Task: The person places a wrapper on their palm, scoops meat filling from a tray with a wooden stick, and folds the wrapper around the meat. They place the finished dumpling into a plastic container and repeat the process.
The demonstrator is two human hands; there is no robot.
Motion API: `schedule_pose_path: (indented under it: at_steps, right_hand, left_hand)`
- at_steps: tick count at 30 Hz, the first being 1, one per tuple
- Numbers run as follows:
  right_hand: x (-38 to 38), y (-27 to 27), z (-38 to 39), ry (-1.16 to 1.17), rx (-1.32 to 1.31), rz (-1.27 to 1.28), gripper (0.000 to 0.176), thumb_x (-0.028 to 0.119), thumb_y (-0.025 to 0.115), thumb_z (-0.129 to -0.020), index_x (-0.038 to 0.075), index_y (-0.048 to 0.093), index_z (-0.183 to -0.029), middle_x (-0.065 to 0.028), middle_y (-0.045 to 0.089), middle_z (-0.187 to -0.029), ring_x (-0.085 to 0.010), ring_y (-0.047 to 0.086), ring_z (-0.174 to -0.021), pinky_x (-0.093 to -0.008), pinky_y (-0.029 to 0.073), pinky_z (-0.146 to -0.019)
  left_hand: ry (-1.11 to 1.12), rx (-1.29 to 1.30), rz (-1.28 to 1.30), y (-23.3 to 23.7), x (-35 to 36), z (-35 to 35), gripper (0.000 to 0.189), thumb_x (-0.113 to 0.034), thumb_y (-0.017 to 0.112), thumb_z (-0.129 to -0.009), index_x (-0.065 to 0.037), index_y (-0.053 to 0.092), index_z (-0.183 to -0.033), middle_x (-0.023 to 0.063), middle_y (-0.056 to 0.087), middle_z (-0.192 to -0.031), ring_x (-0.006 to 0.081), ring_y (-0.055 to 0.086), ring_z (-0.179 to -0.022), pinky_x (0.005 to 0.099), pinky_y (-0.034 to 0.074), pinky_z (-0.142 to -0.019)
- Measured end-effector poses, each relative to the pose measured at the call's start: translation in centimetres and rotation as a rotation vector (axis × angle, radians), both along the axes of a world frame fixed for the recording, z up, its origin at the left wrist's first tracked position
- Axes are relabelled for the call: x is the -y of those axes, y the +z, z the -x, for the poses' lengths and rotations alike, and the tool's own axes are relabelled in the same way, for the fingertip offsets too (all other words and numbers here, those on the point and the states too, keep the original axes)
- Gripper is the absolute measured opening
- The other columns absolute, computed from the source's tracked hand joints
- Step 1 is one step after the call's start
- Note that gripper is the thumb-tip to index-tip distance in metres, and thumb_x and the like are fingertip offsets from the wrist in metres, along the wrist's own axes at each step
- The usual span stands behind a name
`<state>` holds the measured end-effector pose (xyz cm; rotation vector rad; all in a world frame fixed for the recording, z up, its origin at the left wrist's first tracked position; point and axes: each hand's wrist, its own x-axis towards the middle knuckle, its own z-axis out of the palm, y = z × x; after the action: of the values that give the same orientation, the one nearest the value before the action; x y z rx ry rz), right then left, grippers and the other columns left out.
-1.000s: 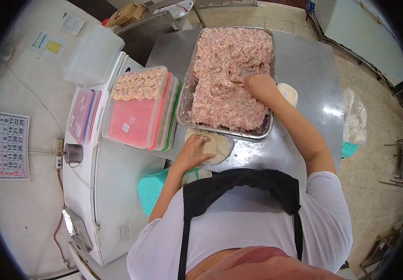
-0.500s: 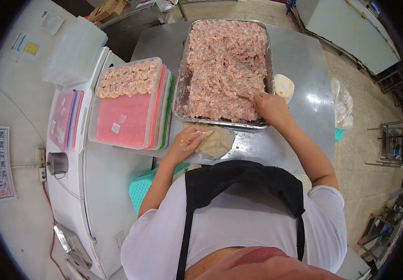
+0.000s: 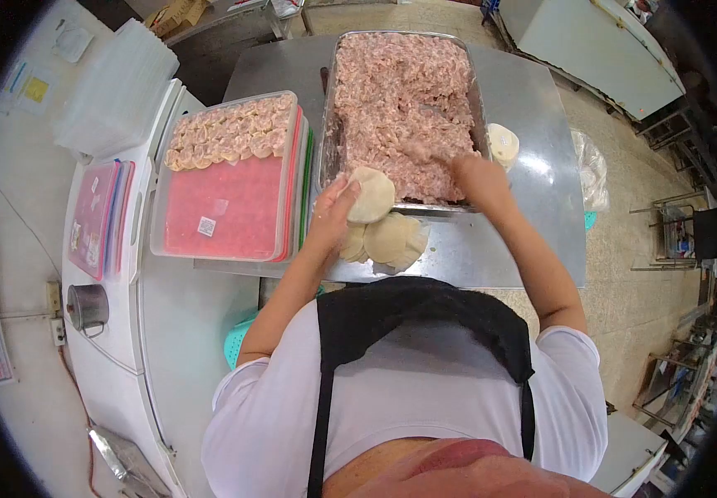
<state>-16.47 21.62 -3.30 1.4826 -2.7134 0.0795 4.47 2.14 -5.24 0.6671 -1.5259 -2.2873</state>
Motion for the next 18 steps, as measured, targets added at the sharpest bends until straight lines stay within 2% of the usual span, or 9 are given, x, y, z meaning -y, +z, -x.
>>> schedule_pose_path:
  at_steps: [3,4,5,7,11,13,14,16,18]
  right_hand:
    - [0.1,-0.7,-3.2,-0.122,0.043,0.049,0.020,0.016,0.050,-0.086,0.002,0.063,-0.082,-0.0177,0.067,-0.079,-0.0337,0.066,-0.073,-0.0458,0.052,-0.063]
    - [0.1,0.0,-3.6,-0.173,0.126,0.078,0.028,0.023,0.048,-0.092,0.003,0.064,-0.082,-0.0189,0.065,-0.076,-0.0347,0.065,-0.075,-0.0468,0.051,-0.066]
    - [-0.2,-0.3,-3.6,-0.173,0.124,0.074,0.028,0.023,0.048,-0.092,0.003,0.064,-0.082,-0.0189,0.065,-0.076,-0.0347,0.065,-0.075,-0.0468,0.051,-0.066]
    - [-0.9,-0.7,-3.1,-0.214,0.384,0.199,0.032,0.028,0.048,-0.094,0.003,0.064,-0.083,-0.0201,0.064,-0.074,-0.0362,0.064,-0.075,-0.0469,0.048,-0.065]
    - [-0.8,0.0,-4.1,-0.183,0.527,0.378,0.032,0.029,0.050,-0.093,0.002,0.065,-0.084,-0.0205,0.062,-0.073,-0.0358,0.063,-0.071,-0.0456,0.047,-0.064]
    - [0.1,2.6,-4.4,-0.274,0.647,0.441,0.029,0.028,0.052,-0.094,0.003,0.066,-0.092,-0.0198,0.062,-0.074,-0.0313,0.062,-0.069,-0.0414,0.047,-0.064]
    - [0.5,2.5,-4.5,-0.274,0.646,0.440,0.029,0.028,0.052,-0.094,0.003,0.066,-0.092,-0.0198,0.062,-0.074,-0.0313,0.062,-0.069,-0.0414,0.047,-0.064]
    - [1.1,1.8,-4.2,-0.259,0.956,0.623,0.029,0.028,0.053,-0.094,0.004,0.066,-0.102,-0.0186,0.061,-0.076,-0.0263,0.061,-0.067,-0.0384,0.047,-0.064]
    - [1.3,0.5,-4.1,-0.182,0.882,0.600,0.029,0.028,0.054,-0.094,0.004,0.065,-0.105,-0.0178,0.061,-0.075,-0.0252,0.060,-0.067,-0.0375,0.046,-0.064]
  left_hand:
    - [0.233,-0.081,-0.195,1.2,0.5,0.7,0.039,-0.014,0.054,-0.094,0.004,0.045,-0.127,0.0125,0.055,-0.123,0.0196,0.058,-0.109,0.0312,0.048,-0.093]
    - [0.338,-0.125,-0.290,1.6,0.6,0.9,0.038,-0.014,0.053,-0.094,0.005,0.046,-0.126,0.0141,0.056,-0.123,0.0213,0.058,-0.110,0.0316,0.047,-0.094]
    - [0.338,-0.125,-0.294,1.5,0.8,1.0,0.038,-0.014,0.053,-0.094,0.005,0.046,-0.126,0.0141,0.056,-0.123,0.0213,0.058,-0.110,0.0316,0.047,-0.094]
    - [0.297,-0.191,-0.307,1.5,1.5,1.8,0.037,-0.015,0.050,-0.095,0.005,0.047,-0.125,0.0157,0.056,-0.122,0.0245,0.057,-0.112,0.0345,0.045,-0.098]
    - [0.260,-0.279,-0.398,-1.2,1.6,5.3,0.037,-0.018,0.045,-0.097,0.005,0.047,-0.125,0.0158,0.056,-0.124,0.0259,0.057,-0.112,0.0362,0.046,-0.098]
    - [0.178,-0.259,-0.643,0.9,0.3,6.6,0.041,-0.025,0.042,-0.098,0.005,0.046,-0.126,0.0172,0.055,-0.125,0.0272,0.055,-0.114,0.0384,0.043,-0.101]
    - [0.178,-0.260,-0.644,2.0,-0.4,7.1,0.041,-0.025,0.042,-0.098,0.005,0.046,-0.126,0.0172,0.055,-0.125,0.0272,0.055,-0.114,0.0384,0.043,-0.101]
    - [0.091,-0.389,-0.796,4.2,-1.4,7.8,0.053,-0.039,0.040,-0.098,0.005,0.045,-0.127,0.0195,0.053,-0.127,0.0298,0.052,-0.118,0.0426,0.039,-0.104]
    - [0.119,-0.417,-0.830,5.0,-1.1,8.7,0.060,-0.046,0.041,-0.096,0.004,0.044,-0.128,0.0200,0.051,-0.129,0.0315,0.049,-0.120,0.0456,0.037,-0.105]
